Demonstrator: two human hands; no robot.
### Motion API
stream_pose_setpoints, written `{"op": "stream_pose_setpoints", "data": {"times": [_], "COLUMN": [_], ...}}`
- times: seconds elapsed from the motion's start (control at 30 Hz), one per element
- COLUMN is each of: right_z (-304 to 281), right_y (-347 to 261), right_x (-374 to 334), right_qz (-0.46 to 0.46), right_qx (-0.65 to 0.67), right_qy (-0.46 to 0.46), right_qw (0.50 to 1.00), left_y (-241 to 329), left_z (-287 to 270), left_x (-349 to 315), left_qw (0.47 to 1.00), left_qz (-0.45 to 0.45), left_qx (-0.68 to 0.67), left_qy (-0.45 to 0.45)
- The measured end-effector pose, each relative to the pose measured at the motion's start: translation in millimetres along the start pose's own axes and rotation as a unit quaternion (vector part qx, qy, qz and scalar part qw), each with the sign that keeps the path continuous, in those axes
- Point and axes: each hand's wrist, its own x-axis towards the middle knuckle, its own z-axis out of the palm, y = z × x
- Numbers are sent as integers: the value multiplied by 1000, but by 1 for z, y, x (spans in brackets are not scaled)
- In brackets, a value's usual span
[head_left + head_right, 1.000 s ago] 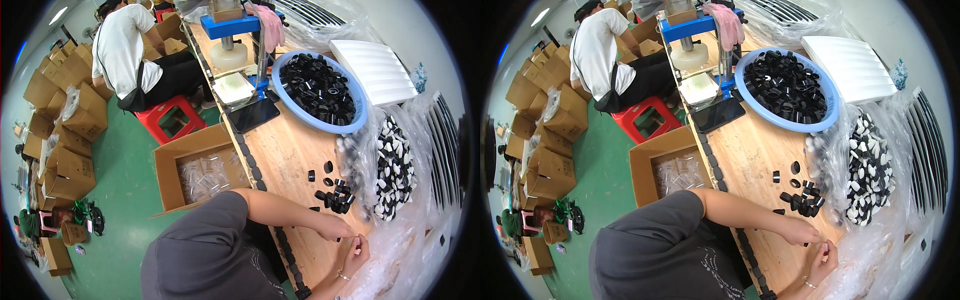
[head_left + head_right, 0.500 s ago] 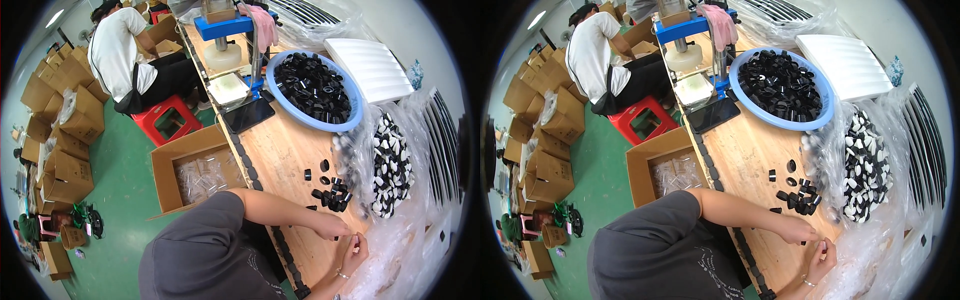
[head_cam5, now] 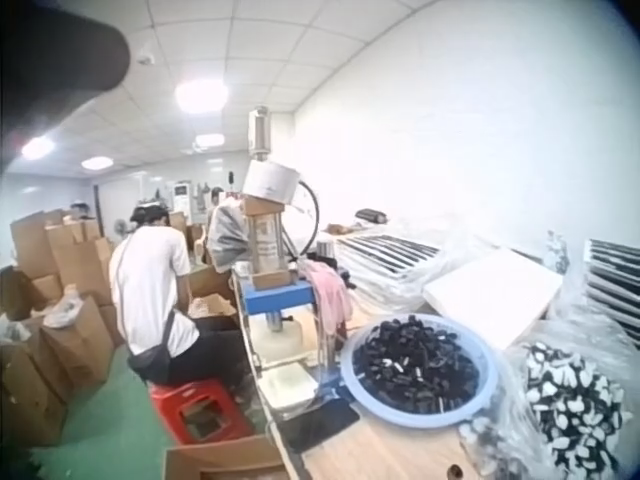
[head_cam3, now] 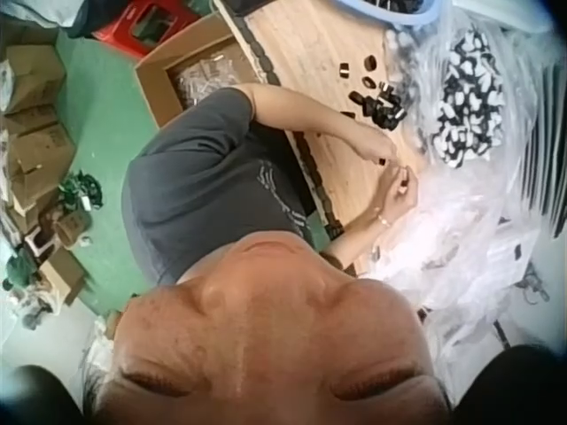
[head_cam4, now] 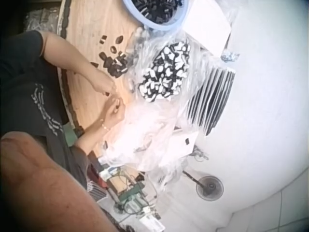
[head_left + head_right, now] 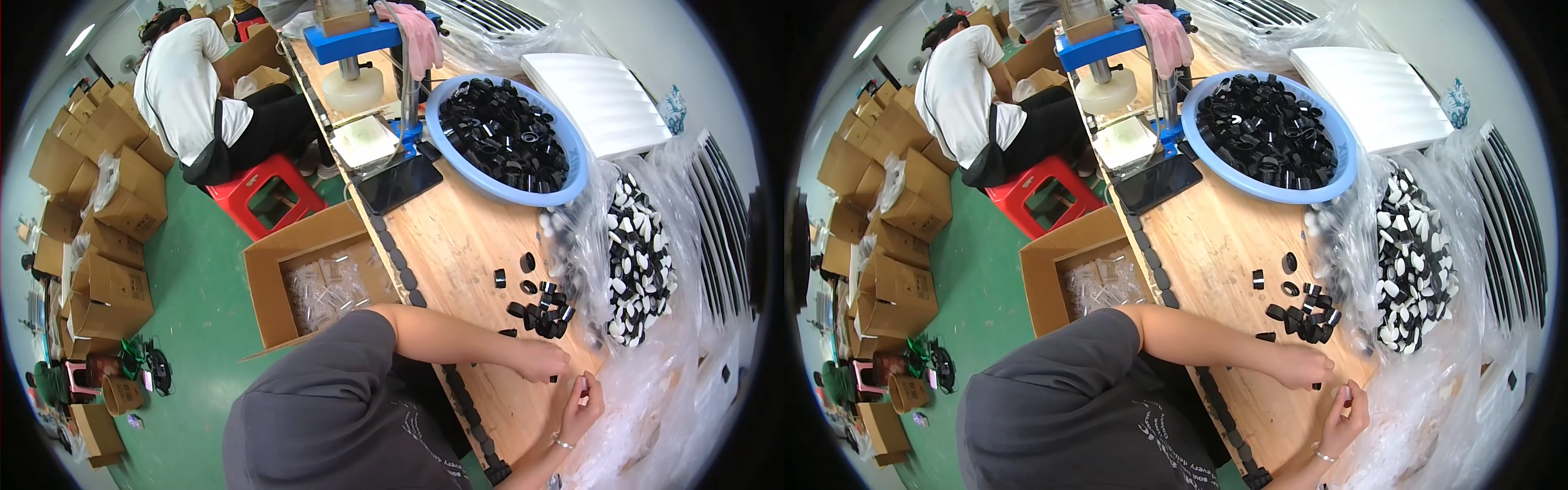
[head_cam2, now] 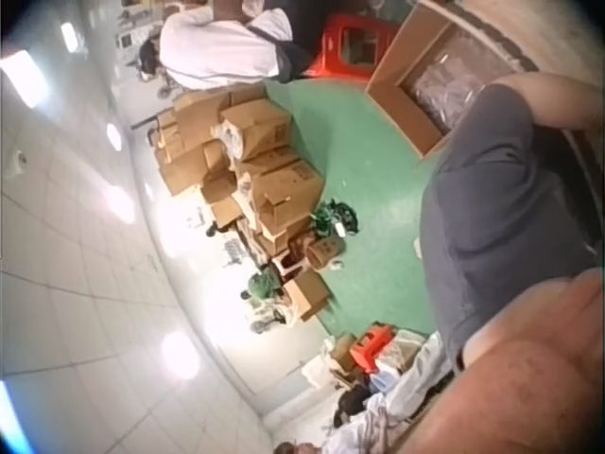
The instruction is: The recorder is manually assembling small black plastic rings with white plastic inserts at a workstation.
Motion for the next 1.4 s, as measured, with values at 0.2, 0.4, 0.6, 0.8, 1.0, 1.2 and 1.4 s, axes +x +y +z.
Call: {"op": "stream_pose_setpoints", "data": {"times": [0.2, 0.4, 0.6, 0.8, 1.0, 1.2, 1.4], "right_z": [-4, -7, -12, -2, 4, 9, 15], "right_y": [-4, -14, -9, -11, -17, -20, -13], "right_x": [5, 6, -6, 1, 8, 7, 4], "right_qz": [1, -10, 36, 117, 107, 90, 39], "right_qx": [-8, 1, -30, 78, 129, 184, 185], "right_qy": [19, 26, 48, 105, 115, 135, 133], "right_qw": [1000, 1000, 998, 984, 979, 970, 973], "left_y": [-3, 4, -5, 2, 18, 22, 24], "left_z": [-6, -10, 1, -35, -38, -35, -33], "left_x": [-2, -6, 10, 8, 11, 4, 3], "left_qw": [996, 998, 971, 946, 931, 943, 956], "left_qz": [8, -10, 7, -39, -125, -116, -97], "left_qx": [-35, -34, -166, -192, -285, -264, -226], "left_qy": [80, 59, 173, 260, 190, 167, 159]}}
